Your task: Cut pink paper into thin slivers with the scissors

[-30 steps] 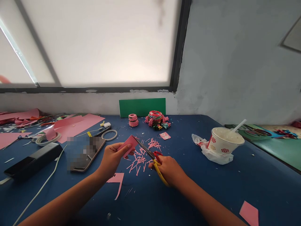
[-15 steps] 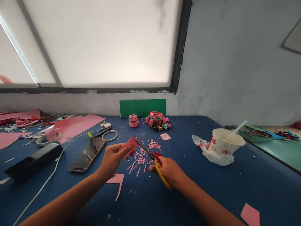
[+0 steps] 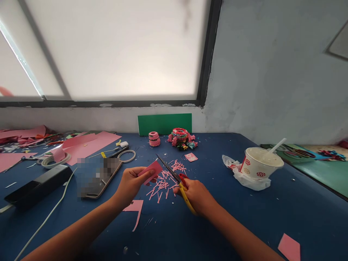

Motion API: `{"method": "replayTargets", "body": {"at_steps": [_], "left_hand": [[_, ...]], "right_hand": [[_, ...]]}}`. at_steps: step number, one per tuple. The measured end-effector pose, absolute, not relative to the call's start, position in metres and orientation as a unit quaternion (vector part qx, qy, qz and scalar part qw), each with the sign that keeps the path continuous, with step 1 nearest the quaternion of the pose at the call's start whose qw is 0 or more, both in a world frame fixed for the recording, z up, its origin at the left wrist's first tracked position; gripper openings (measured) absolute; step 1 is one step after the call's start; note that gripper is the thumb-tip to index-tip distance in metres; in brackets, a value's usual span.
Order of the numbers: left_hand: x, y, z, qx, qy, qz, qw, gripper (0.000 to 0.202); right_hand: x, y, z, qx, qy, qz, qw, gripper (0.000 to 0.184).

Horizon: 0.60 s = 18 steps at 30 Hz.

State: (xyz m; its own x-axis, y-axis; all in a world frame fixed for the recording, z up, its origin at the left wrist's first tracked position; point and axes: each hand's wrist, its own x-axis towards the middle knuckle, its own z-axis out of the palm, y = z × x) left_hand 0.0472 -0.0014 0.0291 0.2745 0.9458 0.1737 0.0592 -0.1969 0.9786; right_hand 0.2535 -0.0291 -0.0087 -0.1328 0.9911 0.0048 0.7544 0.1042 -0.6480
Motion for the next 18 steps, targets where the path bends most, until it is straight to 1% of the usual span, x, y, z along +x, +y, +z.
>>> {"method": "replayTargets", "body": {"at_steps": [6, 11, 18], "left_hand": [[0.0444, 0.0024, 0.0283, 0.590, 0.410, 0.490, 0.494, 0.027], [0.0431, 0.0045, 0.0269, 0.563, 0.408, 0.527, 0.489, 0.025], [0.0453, 0.0007, 0.0278, 0.588, 0.406, 0.507, 0.481, 0.025]], "right_hand": [[0.2559, -0.0279, -0.0119, -0.626, -0.701, 0.272, 0.205, 0.033], [0.2540, -0.0303, -0.0102, -0.616, -0.707, 0.280, 0.204, 0.034], [0.2512, -0.0292, -0.0096, -0.620, -0.712, 0.267, 0.194, 0.029]]}}
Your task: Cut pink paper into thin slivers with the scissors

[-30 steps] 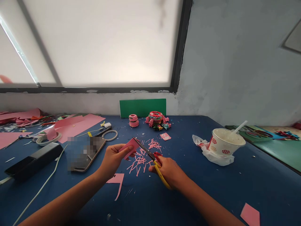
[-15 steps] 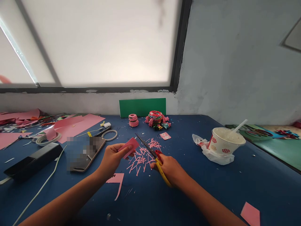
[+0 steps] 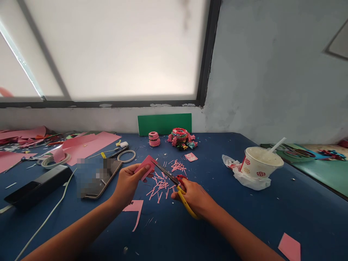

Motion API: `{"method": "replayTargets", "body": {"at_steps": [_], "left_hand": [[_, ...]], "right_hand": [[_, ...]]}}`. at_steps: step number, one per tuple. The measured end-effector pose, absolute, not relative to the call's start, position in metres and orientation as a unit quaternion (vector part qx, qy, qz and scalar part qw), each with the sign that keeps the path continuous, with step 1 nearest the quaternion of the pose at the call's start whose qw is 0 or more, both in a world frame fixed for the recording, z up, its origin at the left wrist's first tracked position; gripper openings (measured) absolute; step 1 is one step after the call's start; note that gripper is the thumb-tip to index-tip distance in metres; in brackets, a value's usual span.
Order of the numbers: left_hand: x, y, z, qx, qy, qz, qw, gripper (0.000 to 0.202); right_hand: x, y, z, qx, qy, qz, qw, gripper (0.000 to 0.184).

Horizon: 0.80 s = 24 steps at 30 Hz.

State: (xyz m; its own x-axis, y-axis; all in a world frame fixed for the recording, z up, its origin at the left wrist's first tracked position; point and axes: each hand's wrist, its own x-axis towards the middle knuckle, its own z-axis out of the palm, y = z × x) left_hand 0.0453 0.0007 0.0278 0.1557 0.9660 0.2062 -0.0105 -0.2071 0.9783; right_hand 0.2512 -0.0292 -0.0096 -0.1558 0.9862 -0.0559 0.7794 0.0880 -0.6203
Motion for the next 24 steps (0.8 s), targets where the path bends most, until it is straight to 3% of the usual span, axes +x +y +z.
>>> {"method": "replayTargets", "body": {"at_steps": [24], "left_hand": [[0.0486, -0.0022, 0.0287, 0.605, 0.398, 0.493, 0.483, 0.025]], "right_hand": [[0.2518, -0.0297, -0.0119, -0.604, -0.720, 0.267, 0.213, 0.037]]}}
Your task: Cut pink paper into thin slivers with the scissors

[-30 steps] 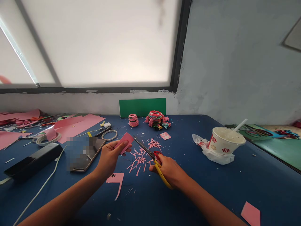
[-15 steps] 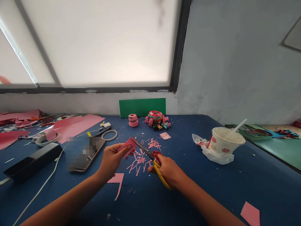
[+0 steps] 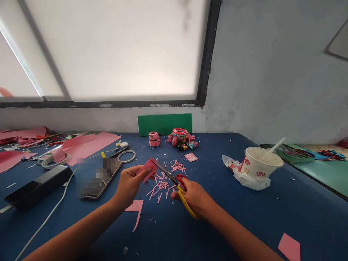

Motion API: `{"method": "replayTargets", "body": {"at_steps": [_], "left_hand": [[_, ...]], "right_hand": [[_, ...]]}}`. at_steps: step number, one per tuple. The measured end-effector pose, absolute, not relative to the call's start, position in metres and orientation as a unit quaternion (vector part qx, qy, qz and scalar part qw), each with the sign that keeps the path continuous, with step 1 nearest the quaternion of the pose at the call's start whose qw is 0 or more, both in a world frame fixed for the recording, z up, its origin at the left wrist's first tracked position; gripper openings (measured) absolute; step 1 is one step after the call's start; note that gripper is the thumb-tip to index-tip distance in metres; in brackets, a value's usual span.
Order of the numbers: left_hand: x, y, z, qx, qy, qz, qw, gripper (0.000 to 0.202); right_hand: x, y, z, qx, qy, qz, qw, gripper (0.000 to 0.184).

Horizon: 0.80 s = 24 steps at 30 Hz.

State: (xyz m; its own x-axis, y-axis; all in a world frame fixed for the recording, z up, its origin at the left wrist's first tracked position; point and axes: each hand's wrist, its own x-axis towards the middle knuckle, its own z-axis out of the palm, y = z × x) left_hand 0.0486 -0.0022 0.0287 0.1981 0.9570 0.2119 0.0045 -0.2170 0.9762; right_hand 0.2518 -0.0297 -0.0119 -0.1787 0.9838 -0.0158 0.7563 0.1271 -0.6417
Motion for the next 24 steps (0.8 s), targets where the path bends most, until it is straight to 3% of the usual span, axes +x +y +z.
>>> {"method": "replayTargets", "body": {"at_steps": [24], "left_hand": [[0.0454, 0.0008, 0.0287, 0.615, 0.398, 0.465, 0.497, 0.026]], "right_hand": [[0.2517, -0.0300, -0.0087, -0.618, -0.718, 0.249, 0.203, 0.031]]}}
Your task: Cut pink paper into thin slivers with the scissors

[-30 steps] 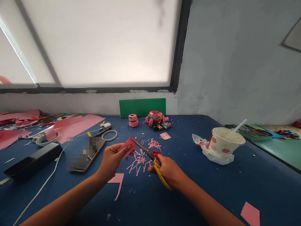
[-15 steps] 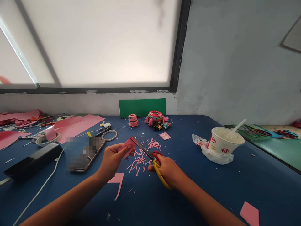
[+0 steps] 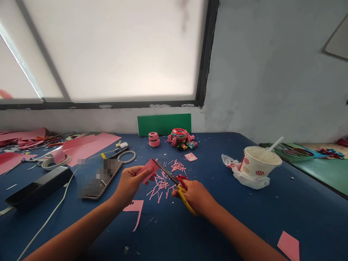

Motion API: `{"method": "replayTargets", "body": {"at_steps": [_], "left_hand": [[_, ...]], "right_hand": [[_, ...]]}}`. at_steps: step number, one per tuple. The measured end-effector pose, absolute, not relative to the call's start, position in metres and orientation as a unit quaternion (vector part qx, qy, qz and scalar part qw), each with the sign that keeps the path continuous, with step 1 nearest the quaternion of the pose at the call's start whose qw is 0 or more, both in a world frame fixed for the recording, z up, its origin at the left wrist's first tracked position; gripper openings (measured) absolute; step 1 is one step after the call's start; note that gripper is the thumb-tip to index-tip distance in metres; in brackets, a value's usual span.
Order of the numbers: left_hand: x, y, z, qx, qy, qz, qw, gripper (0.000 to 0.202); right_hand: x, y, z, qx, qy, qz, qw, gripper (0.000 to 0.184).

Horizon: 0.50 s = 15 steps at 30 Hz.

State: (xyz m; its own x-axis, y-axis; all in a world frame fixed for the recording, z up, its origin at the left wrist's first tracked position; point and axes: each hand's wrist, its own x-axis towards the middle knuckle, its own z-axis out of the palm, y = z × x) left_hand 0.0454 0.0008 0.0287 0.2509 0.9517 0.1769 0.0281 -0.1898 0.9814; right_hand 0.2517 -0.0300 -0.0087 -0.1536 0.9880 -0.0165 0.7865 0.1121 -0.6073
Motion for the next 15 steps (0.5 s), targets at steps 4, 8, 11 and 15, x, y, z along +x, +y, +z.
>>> {"method": "replayTargets", "body": {"at_steps": [4, 8, 11, 15], "left_hand": [[0.0451, 0.0009, 0.0293, 0.621, 0.398, 0.466, 0.489, 0.026], [0.0461, -0.0012, 0.0297, 0.616, 0.400, 0.466, 0.493, 0.024], [0.0460, -0.0017, 0.0296, 0.605, 0.401, 0.478, 0.495, 0.024], [0.0444, 0.0007, 0.0291, 0.588, 0.407, 0.505, 0.483, 0.024]], "right_hand": [[0.2514, -0.0310, -0.0082, -0.616, -0.721, 0.237, 0.209, 0.033], [0.2530, -0.0297, -0.0085, -0.608, -0.728, 0.232, 0.219, 0.038], [0.2543, -0.0287, -0.0088, -0.616, -0.719, 0.240, 0.213, 0.038], [0.2542, -0.0287, -0.0096, -0.630, -0.704, 0.258, 0.202, 0.033]]}}
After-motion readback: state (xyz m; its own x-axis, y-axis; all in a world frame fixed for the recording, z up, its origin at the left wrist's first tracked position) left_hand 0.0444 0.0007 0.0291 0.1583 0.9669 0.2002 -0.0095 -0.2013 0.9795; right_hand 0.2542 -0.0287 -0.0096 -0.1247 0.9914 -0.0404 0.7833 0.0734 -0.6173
